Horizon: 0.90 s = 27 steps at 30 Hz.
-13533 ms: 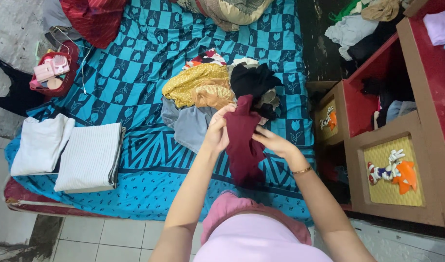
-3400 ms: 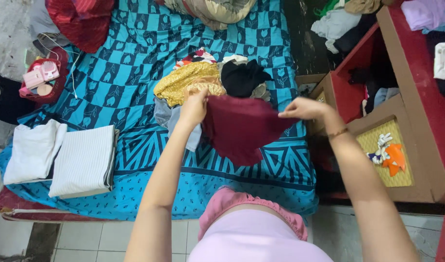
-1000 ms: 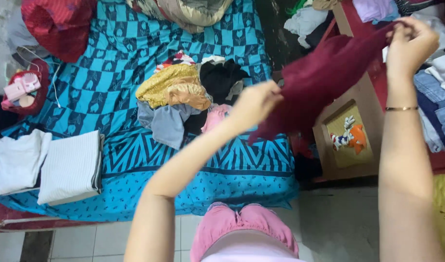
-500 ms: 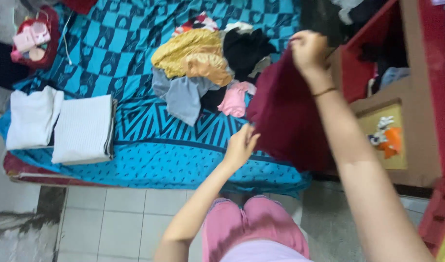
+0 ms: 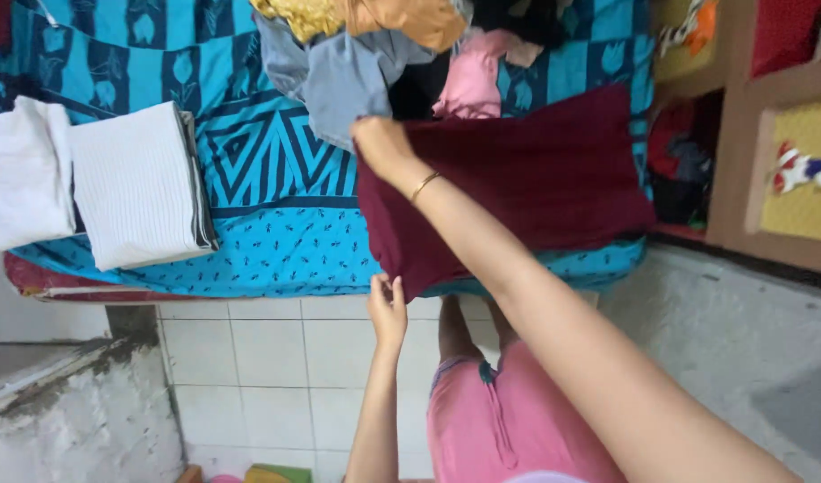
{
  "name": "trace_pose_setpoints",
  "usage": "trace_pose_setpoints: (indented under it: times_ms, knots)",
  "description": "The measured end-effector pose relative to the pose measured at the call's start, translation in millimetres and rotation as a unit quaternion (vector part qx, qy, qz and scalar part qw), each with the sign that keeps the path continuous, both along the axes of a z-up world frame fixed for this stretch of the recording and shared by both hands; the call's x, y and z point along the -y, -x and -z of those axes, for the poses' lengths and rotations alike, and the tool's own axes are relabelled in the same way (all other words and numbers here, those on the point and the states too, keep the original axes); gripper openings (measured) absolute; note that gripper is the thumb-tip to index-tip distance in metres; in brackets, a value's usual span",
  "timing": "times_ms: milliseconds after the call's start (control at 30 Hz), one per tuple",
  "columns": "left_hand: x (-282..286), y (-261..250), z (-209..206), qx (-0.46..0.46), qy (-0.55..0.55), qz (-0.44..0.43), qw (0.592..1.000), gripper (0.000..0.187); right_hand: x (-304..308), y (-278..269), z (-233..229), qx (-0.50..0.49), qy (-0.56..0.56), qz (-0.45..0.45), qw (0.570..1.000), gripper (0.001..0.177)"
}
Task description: Folding various clothing items on a bed.
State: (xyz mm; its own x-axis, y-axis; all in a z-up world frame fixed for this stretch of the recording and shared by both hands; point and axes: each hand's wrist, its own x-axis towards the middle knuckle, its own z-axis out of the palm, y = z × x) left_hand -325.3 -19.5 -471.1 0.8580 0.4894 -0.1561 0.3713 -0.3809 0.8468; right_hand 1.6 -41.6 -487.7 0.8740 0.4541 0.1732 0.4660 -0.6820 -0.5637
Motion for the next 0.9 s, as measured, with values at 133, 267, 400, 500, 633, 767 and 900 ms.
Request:
trace_pose_setpoints:
  times_ms: [133,267,400,500,633,767,900]
  knots:
    - [-15.1,25.4,66.5,-0.091,0.023,-0.03,0.995,0.018,7.0,38.4,5.1,-0.082,0.006,-0.047,0.996,0.01]
    - [-35.9,78.0,202.4,-0.1,0.107,-0.113,0.983,0.017,63.3,73.8,37.7,-0.146,-0.12,-0.029,0.982,0.038]
    - [-41.6,101.3,255.7,-0.172,0.268,-0.25,0.914,0.025,169.6,133.7,125.3,-0.23,-0.257,0.149,0.927,0.035]
    - [-33.1,93.6,257.2,-0.204,0.253,-0.258,0.91,0.043,263.8,173.7,111.6,-0.177,-0.112,0.394,0.895,0.026]
    - [-0.8,63.6,215.5,-0.208,-0.059,-0.199,0.956,0.057,398.6,267.5,237.9,-0.07,-0.169,0.557,0.81,0.032]
    - [45.2,17.5,160.0,-0.109,-0.258,-0.073,0.957,0.063,459.8,291.4,278.7,-0.223,-0.226,0.667,0.674,0.026]
    - [93.4,-30.0,118.2,-0.1,-0.347,-0.009,0.932,0.062,483.1,270.1,294.9,-0.291,-0.413,0.707,0.494,0.037]
